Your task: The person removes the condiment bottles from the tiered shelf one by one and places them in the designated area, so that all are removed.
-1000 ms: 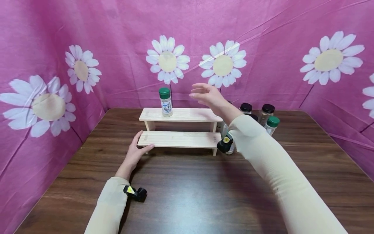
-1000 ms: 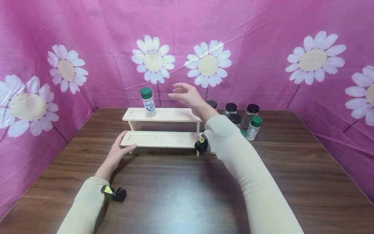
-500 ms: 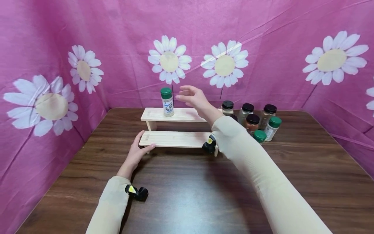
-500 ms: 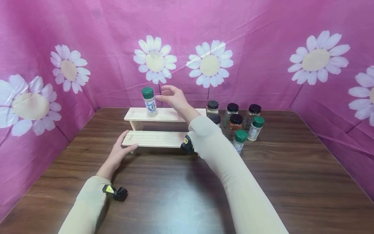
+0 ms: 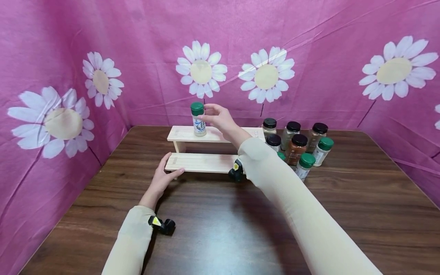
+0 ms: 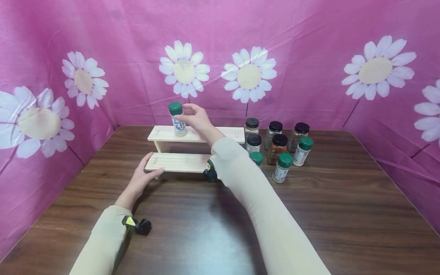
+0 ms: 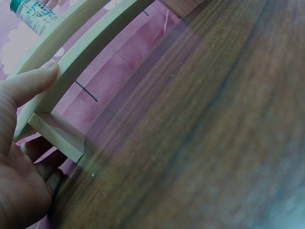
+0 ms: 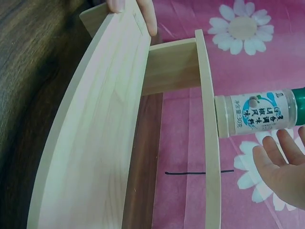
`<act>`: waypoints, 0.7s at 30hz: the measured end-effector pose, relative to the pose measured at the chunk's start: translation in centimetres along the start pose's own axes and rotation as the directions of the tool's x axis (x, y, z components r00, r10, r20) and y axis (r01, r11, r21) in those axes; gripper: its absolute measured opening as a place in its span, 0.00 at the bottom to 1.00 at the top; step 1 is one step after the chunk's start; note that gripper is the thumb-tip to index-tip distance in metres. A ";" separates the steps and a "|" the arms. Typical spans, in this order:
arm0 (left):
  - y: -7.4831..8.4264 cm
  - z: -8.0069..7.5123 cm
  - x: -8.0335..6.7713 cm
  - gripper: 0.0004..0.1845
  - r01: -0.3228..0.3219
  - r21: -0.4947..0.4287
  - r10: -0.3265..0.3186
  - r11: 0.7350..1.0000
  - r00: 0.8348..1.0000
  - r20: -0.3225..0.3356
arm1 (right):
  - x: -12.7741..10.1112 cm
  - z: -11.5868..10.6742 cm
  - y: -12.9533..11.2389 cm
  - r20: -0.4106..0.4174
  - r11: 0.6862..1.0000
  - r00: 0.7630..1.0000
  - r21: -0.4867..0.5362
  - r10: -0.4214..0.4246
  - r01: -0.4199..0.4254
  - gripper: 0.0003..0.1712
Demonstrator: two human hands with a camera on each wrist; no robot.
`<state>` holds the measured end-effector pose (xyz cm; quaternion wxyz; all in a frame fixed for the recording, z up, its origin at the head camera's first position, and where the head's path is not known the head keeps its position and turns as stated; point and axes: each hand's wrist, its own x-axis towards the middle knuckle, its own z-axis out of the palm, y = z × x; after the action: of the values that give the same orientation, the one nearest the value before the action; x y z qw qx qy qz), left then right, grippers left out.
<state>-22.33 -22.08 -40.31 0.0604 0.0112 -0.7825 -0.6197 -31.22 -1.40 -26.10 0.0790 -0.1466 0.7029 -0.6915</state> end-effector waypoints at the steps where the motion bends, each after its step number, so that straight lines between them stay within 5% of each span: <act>1: 0.0 0.0 0.0 0.42 0.000 -0.001 0.000 1.000 1.000 0.001 | 0.1 0.1 0.0 -0.003 1.000 1.000 0.004 -0.002 0.002 0.29; 21: 0.4 0.0 -0.2 0.42 0.004 -0.030 -0.004 1.000 1.000 0.009 | 1.1 1.2 0.5 -0.039 0.998 0.998 0.022 0.051 -0.051 0.28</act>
<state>-22.07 -21.92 -39.92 0.0560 0.0092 -0.7735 -0.6313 -31.95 -2.92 -26.53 0.0841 -0.1140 0.7007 -0.6992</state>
